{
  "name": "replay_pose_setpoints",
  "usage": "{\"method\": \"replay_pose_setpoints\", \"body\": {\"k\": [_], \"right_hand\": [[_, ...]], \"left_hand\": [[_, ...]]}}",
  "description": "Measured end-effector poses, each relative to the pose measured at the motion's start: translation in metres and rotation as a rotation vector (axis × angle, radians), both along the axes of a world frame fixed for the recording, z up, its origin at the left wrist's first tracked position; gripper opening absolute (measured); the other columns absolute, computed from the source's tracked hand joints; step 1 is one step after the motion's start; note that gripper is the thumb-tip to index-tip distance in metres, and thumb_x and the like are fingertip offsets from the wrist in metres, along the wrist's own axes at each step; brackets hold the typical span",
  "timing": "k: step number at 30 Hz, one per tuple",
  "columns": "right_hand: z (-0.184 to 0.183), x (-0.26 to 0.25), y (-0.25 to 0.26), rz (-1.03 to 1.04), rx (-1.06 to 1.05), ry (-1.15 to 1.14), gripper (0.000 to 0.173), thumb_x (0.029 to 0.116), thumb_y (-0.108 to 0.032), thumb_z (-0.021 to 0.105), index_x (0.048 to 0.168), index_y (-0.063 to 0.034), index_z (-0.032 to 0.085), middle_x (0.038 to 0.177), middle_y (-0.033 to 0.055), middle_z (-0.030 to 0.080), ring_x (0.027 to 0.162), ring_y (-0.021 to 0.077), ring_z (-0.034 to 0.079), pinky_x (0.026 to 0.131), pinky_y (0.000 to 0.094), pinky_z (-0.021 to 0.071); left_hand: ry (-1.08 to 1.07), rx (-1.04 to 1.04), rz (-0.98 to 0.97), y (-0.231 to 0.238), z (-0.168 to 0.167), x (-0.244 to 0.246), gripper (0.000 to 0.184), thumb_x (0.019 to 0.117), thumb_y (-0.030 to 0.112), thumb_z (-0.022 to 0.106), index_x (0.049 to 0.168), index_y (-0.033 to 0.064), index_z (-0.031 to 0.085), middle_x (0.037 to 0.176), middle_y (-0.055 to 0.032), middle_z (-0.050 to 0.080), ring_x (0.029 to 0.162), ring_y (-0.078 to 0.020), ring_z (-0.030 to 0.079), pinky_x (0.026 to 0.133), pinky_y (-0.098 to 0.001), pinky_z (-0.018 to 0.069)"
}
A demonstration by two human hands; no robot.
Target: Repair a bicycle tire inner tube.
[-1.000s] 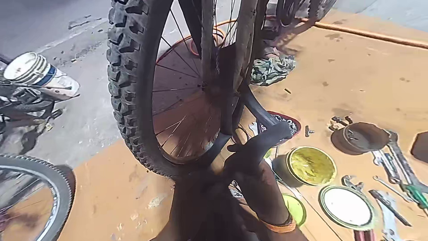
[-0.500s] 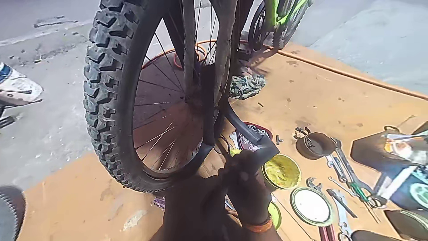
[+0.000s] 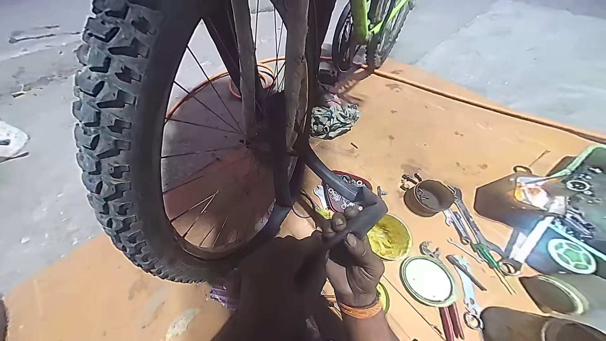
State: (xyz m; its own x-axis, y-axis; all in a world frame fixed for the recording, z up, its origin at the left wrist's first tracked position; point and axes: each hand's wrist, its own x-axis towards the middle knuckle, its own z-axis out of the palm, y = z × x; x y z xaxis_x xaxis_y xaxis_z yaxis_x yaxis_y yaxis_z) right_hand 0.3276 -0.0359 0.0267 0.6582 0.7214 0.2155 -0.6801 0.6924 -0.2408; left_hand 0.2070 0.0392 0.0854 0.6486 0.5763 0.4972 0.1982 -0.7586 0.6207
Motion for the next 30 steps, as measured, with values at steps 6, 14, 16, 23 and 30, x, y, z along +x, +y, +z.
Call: {"method": "replay_pose_setpoints", "body": {"k": [6, 14, 16, 23, 30], "right_hand": [[0.000, 0.005, -0.001, -0.018, 0.025, 0.030, 0.033, 0.0914, -0.002, 0.069, 0.125, -0.0052, 0.065, 0.109, 0.0119, 0.071, 0.099, 0.0215, 0.070, 0.093, 0.0401, 0.0570], [-0.001, 0.004, -0.005, -0.027, 0.011, 0.058, 0.034, 0.0911, 0.000, 0.068, 0.125, -0.0046, 0.065, 0.110, 0.0125, 0.071, 0.099, 0.0217, 0.070, 0.094, 0.0396, 0.0567], [-0.001, 0.003, -0.004, -0.033, -0.008, 0.046, 0.033, 0.0912, 0.000, 0.068, 0.124, -0.0049, 0.065, 0.109, 0.0122, 0.071, 0.099, 0.0208, 0.070, 0.093, 0.0389, 0.0570], [0.003, 0.002, 0.000, -0.038, -0.182, -0.006, 0.030, 0.0913, -0.003, 0.071, 0.121, -0.0035, 0.065, 0.105, 0.0126, 0.072, 0.096, 0.0201, 0.071, 0.091, 0.0405, 0.0586], [0.004, 0.011, -0.007, 0.090, -0.378, -0.331, 0.046, 0.0938, 0.001, 0.065, 0.137, 0.0074, 0.049, 0.127, 0.0217, 0.064, 0.116, 0.0260, 0.065, 0.103, 0.0451, 0.0532]], "left_hand": [[-0.031, -0.036, -0.050, 0.003, -0.001, 0.012, 0.015, 0.0953, 0.027, 0.065, 0.098, 0.0171, 0.075, 0.079, 0.0062, 0.068, 0.068, 0.0006, 0.061, 0.059, -0.0177, 0.0509], [0.057, -0.233, -0.103, 0.004, 0.001, 0.015, 0.017, 0.0953, 0.031, 0.065, 0.095, 0.0199, 0.077, 0.081, 0.0106, 0.070, 0.070, 0.0060, 0.061, 0.062, -0.0133, 0.0509], [0.043, -0.376, -0.140, 0.007, 0.000, 0.013, 0.014, 0.0946, 0.028, 0.067, 0.096, 0.0184, 0.077, 0.086, 0.0102, 0.073, 0.074, 0.0043, 0.065, 0.065, -0.0146, 0.0545], [-0.011, -0.623, -0.165, 0.017, -0.006, 0.010, 0.012, 0.0926, 0.020, 0.068, 0.098, 0.0124, 0.076, 0.078, 0.0075, 0.071, 0.066, -0.0002, 0.064, 0.060, -0.0168, 0.0543], [-0.082, -0.991, -0.117, 0.032, -0.006, -0.002, 0.015, 0.0948, 0.009, 0.062, 0.102, 0.0046, 0.074, 0.084, -0.0016, 0.071, 0.074, -0.0069, 0.067, 0.069, -0.0224, 0.0570]]}}
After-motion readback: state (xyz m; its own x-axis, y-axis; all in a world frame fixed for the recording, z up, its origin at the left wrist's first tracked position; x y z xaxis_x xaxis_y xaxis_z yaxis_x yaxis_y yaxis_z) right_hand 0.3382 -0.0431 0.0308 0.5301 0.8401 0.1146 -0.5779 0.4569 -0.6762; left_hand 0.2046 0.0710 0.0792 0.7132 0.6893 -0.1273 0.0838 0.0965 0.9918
